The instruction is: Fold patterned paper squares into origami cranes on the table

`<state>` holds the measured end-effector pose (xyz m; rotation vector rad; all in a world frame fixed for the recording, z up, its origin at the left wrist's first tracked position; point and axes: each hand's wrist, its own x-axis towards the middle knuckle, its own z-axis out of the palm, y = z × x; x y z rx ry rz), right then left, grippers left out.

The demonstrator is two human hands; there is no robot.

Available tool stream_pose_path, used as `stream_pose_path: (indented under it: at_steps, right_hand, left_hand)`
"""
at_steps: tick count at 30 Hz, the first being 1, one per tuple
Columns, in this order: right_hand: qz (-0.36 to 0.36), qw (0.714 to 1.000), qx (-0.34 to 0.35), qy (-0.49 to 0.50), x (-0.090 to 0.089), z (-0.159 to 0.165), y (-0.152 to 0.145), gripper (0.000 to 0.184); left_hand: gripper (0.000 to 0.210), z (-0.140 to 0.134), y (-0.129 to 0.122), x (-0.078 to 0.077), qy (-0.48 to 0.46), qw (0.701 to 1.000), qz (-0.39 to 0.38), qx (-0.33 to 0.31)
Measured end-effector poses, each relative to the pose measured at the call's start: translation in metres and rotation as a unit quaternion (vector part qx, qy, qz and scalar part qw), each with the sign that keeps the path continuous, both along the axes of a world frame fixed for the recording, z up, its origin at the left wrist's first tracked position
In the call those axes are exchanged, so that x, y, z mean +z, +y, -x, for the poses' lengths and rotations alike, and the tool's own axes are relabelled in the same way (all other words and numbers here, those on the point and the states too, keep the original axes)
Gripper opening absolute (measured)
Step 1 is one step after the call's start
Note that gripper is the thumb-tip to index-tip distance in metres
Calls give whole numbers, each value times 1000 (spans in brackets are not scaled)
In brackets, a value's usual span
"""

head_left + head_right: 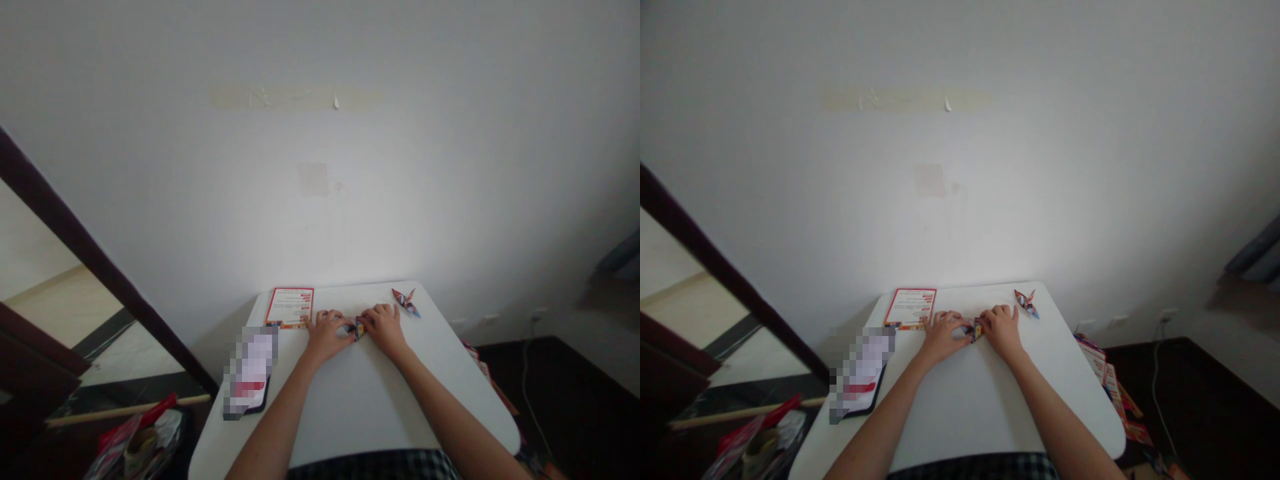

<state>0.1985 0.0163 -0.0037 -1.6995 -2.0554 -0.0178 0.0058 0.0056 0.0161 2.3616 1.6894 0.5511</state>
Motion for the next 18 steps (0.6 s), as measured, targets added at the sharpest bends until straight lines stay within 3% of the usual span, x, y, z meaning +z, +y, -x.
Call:
stream_pose_path:
  at_steps: [18]
  right_hand:
    - [14,998,-59,-35,-1,5,-2,23]
  left_hand:
    - [31,-5,-1,1,-10,1000,7,21]
